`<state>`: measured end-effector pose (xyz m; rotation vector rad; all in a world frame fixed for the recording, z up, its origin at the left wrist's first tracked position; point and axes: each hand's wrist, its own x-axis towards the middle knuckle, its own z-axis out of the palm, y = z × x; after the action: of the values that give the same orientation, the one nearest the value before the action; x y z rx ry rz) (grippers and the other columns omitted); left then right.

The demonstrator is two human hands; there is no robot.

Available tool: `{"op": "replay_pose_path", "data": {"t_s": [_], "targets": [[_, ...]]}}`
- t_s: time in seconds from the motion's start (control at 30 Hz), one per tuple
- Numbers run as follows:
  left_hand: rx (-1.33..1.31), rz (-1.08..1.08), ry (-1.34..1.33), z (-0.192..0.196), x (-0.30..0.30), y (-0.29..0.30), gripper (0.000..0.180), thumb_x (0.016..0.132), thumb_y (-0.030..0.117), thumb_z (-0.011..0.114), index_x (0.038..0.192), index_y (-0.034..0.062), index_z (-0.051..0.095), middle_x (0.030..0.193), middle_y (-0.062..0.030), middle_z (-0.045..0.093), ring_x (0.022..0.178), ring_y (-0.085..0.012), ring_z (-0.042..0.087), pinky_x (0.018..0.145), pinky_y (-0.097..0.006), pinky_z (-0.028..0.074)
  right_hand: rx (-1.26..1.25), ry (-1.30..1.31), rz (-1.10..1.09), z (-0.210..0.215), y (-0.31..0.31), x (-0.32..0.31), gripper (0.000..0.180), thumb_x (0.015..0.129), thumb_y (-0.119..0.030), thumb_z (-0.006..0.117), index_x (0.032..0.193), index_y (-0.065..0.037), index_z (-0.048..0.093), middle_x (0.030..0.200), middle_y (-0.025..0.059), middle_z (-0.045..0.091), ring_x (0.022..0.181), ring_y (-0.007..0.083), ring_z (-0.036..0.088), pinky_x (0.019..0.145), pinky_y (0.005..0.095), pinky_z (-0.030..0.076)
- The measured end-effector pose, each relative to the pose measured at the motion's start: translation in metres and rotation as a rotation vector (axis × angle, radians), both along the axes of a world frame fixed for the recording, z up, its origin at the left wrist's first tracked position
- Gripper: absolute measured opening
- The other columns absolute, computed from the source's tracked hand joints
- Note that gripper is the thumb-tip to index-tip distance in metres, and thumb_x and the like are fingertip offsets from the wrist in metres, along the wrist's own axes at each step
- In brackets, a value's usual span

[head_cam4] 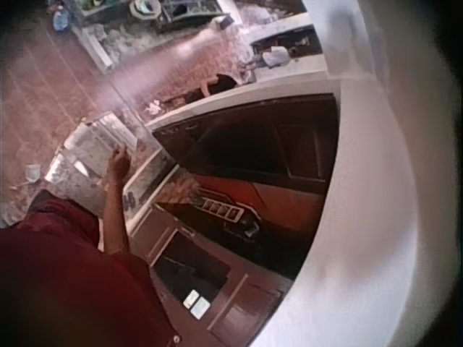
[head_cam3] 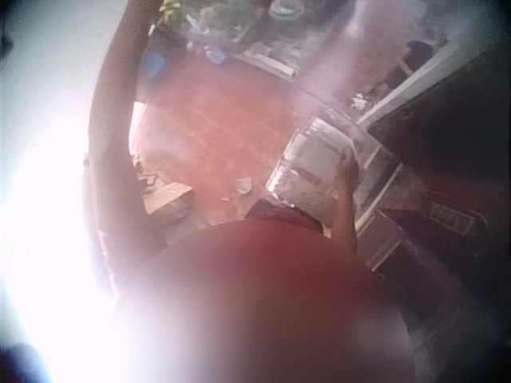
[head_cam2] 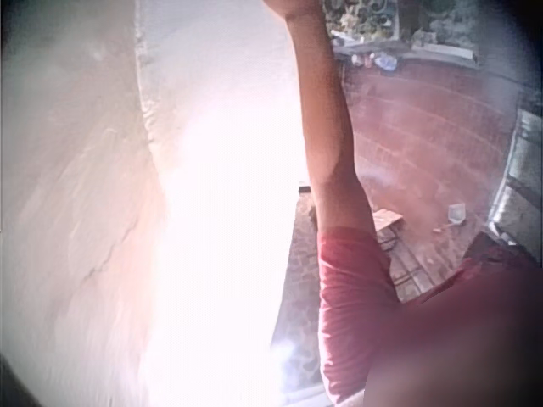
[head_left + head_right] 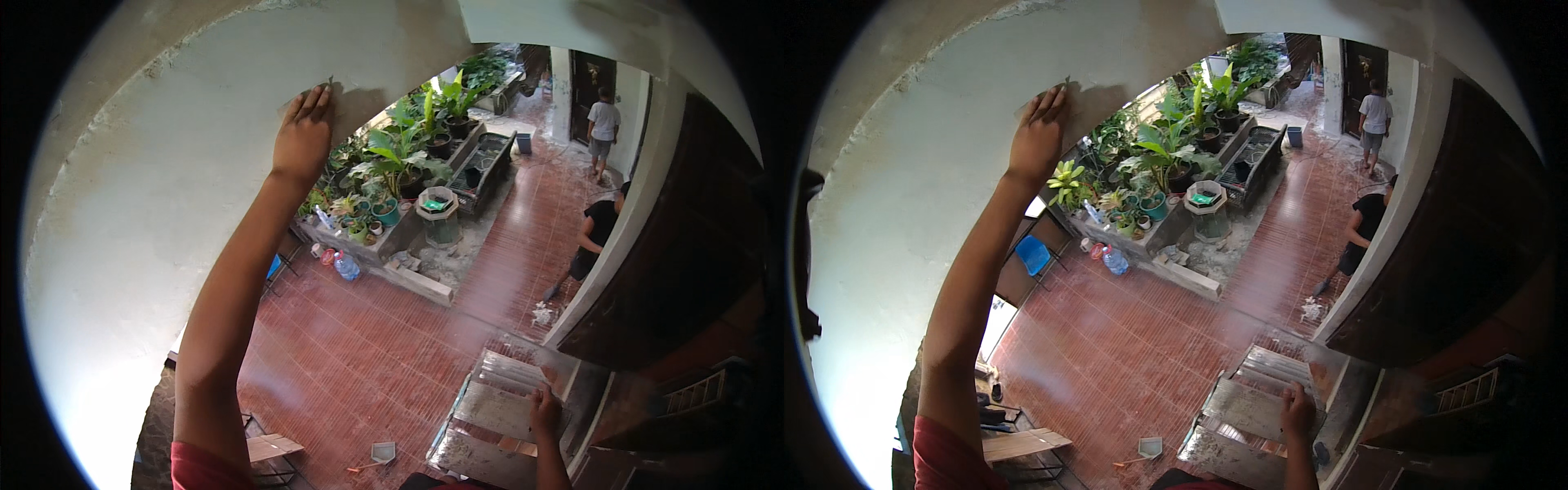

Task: The person smooths a freshly plastered wall using a small rectangular trowel. They repeatedly rub the trowel over the curved wall surface while occasionally touching the wall with their left hand to check the finish.

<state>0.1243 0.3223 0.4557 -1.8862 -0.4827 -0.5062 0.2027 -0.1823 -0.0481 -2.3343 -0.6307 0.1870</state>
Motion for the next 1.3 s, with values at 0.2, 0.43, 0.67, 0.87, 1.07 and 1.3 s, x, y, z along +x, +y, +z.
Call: {"op": "replay_pose_path", "data": {"t_s": [0.2, 0.43, 0.67, 0.87, 1.07, 1.3], "targets": [[-0.104, -0.016, -0.016, 0.017, 0.037, 0.022, 0.046, 0.095, 0.011, 0.046, 0.139, 0.0003, 0.055, 0.154, -0.0108, 0.047, 0.147, -0.0202, 0.037, 0.123, -0.038, 0.026, -0.013, -0.033, -0.028, 0.002, 0.004, 0.000, 0.033, 0.100, -0.033, 0.054, 0.116, -0.006, 0.066, 0.084, 0.0164, 0.069, 0.083, 0.0383, 0.066, 0.078, 0.0500, 0.049], [-0.040, -0.072, -0.048, 0.025, 0.082, 0.049, 0.045, 0.095, 0.012, 0.045, 0.137, -0.0009, 0.056, 0.152, -0.0114, 0.049, 0.146, -0.0220, 0.039, 0.122, -0.039, 0.027, -0.016, -0.070, -0.017, -0.006, 0.005, 0.001, 0.027, 0.100, -0.032, 0.054, 0.108, -0.009, 0.066, 0.085, 0.0156, 0.070, 0.081, 0.0381, 0.067, 0.078, 0.0499, 0.050], [-0.552, -0.183, -0.145, -0.051, 0.131, 0.037, 0.042, 0.093, 0.006, 0.050, 0.134, 0.0007, 0.052, 0.117, -0.0241, 0.065, 0.108, -0.0394, 0.065, 0.095, -0.050, 0.053, -0.017, -0.119, -0.019, -0.006, 0.006, 0.000, 0.028, 0.100, -0.033, 0.054, 0.107, -0.009, 0.067, 0.083, 0.0144, 0.071, 0.080, 0.0371, 0.068, 0.079, 0.0487, 0.050], [-1.133, -0.171, -0.117, -0.410, -0.021, -0.040, 0.035, 0.094, 0.013, 0.051, 0.128, 0.0111, 0.061, 0.113, -0.0186, 0.068, 0.098, -0.0397, 0.066, 0.086, -0.053, 0.051, -0.077, -0.071, -0.025, 0.006, 0.008, 0.000, 0.032, 0.100, -0.033, 0.053, 0.104, -0.006, 0.069, 0.084, 0.0145, 0.073, 0.082, 0.0381, 0.069, 0.081, 0.0493, 0.051], [-1.850, 0.698, -0.269, -0.598, -0.379, -0.239, 0.047, 0.090, 0.012, 0.057, 0.137, 0.0113, 0.056, 0.134, -0.0246, 0.057, 0.123, -0.0414, 0.056, 0.101, -0.050, 0.048, -0.044, -0.087, -0.024, 0.008, 0.006, -0.001, 0.031, 0.100, -0.033, 0.053, 0.104, -0.007, 0.069, 0.084, 0.0150, 0.073, 0.083, 0.0376, 0.069, 0.082, 0.0490, 0.051], [-1.849, 1.225, -0.559, -0.592, -0.469, -0.346, 0.034, 0.093, 0.017, 0.058, 0.126, 0.0074, 0.060, 0.122, -0.0194, 0.062, 0.112, -0.0348, 0.060, 0.094, -0.046, 0.050, -0.035, -0.127, 0.003, 0.004, 0.003, 0.003, 0.027, 0.099, -0.030, 0.055, 0.103, -0.007, 0.068, 0.081, 0.0147, 0.072, 0.081, 0.0369, 0.069, 0.077, 0.0498, 0.050]]}}
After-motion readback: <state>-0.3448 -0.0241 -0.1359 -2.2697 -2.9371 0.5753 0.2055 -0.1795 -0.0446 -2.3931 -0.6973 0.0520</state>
